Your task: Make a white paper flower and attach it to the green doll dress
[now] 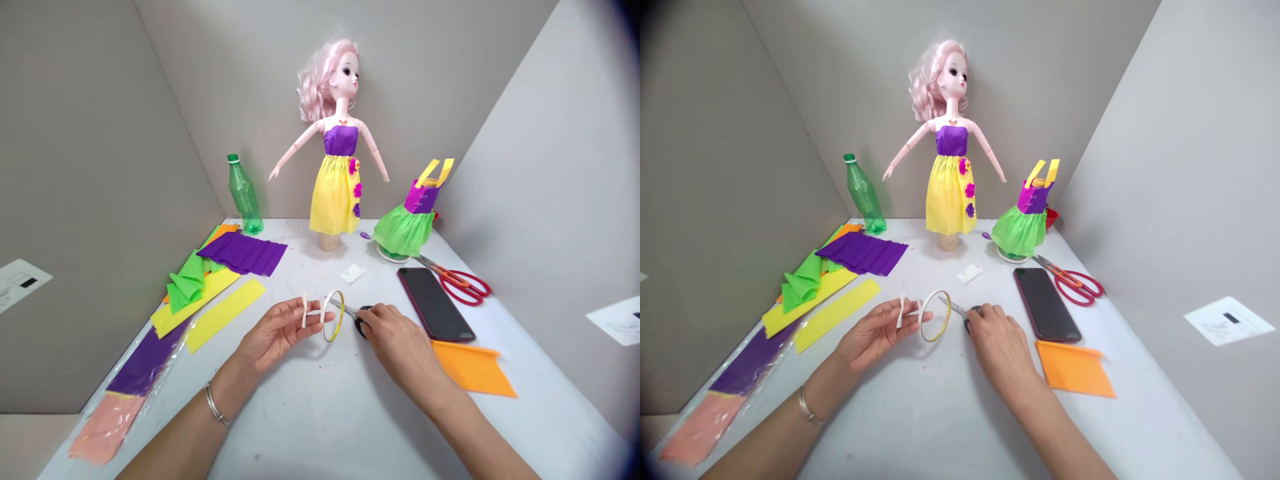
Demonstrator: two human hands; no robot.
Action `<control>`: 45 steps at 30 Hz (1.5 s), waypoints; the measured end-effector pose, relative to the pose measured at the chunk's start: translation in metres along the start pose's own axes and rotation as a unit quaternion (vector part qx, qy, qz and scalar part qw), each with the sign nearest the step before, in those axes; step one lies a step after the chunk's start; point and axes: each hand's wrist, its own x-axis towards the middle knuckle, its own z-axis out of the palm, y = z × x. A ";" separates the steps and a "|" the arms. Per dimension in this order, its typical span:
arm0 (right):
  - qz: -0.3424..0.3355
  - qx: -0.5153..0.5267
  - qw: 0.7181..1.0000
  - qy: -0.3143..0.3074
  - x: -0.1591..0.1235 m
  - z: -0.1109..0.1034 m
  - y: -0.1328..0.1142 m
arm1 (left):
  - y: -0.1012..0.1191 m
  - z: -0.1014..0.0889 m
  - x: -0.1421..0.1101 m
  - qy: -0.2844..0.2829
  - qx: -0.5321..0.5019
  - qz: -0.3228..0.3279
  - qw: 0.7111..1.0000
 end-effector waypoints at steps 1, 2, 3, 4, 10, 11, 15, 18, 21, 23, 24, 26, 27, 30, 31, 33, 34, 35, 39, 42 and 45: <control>-0.004 -0.005 1.000 0.019 0.001 0.000 0.001 | -0.001 0.001 0.000 -0.009 0.005 -0.005 1.000; -0.006 0.003 0.999 0.036 0.001 -0.002 0.003 | -0.001 0.002 -0.001 -0.018 0.008 -0.008 1.000; -0.009 0.031 0.998 0.050 0.001 -0.004 0.003 | -0.002 0.003 -0.001 -0.024 0.011 -0.008 1.000; -0.014 0.084 0.995 0.055 0.001 -0.008 0.003 | -0.002 0.004 -0.001 -0.028 0.014 -0.007 0.999; -0.010 0.544 0.835 -0.081 -0.007 -0.025 -0.022 | -0.006 0.009 -0.002 -0.034 0.050 0.007 0.998; -0.015 0.589 0.802 -0.097 -0.008 -0.024 -0.027 | -0.006 0.011 -0.002 -0.039 0.057 0.004 0.998; -0.050 0.611 0.785 -0.089 -0.008 -0.013 -0.034 | -0.006 0.015 -0.002 -0.058 0.088 -0.002 0.994; -0.044 0.516 0.855 -0.023 -0.006 -0.010 -0.027 | -0.003 0.013 -0.001 -0.033 0.105 0.025 0.994; -0.040 0.434 0.899 0.049 -0.005 -0.012 -0.020 | -0.002 0.008 0.002 0.033 0.119 0.049 0.991; -0.053 0.400 0.912 0.075 -0.005 -0.014 -0.017 | -0.002 0.006 0.003 0.066 0.128 0.056 0.988; -0.060 0.386 0.917 0.081 -0.005 -0.014 -0.016 | -0.003 0.005 0.004 0.075 0.133 0.057 0.987; -0.068 0.343 0.933 0.091 -0.004 -0.011 -0.015 | -0.004 0.005 0.005 0.086 0.143 0.063 0.984; -0.068 0.308 0.944 0.099 -0.003 -0.008 -0.014 | -0.005 0.005 0.005 0.092 0.146 0.066 0.983; -0.065 0.188 0.972 0.127 0.000 0.004 -0.011 | -0.006 0.004 0.006 0.109 0.149 0.073 0.980; -0.057 0.160 0.978 0.123 0.002 0.008 -0.010 | -0.006 0.004 0.007 0.113 0.148 0.073 0.980; -0.046 0.140 0.984 0.096 0.003 0.014 -0.009 | -0.007 0.003 0.008 0.116 0.146 0.072 0.980; -0.042 0.145 0.985 0.078 0.004 0.016 -0.009 | -0.007 0.003 0.008 0.117 0.145 0.070 0.980; -0.036 0.155 0.985 0.064 0.004 0.017 -0.009 | -0.008 0.004 0.008 0.116 0.145 0.066 0.980; -0.009 0.224 0.974 0.022 0.002 0.015 -0.013 | -0.013 0.007 0.005 0.098 0.121 0.039 0.987; 0.017 0.321 0.946 0.028 0.002 0.011 -0.017 | -0.020 0.007 0.004 0.090 0.040 -0.003 0.995; 0.025 0.443 0.895 0.045 0.002 0.008 -0.023 | -0.027 0.006 0.004 0.081 -0.040 -0.042 0.995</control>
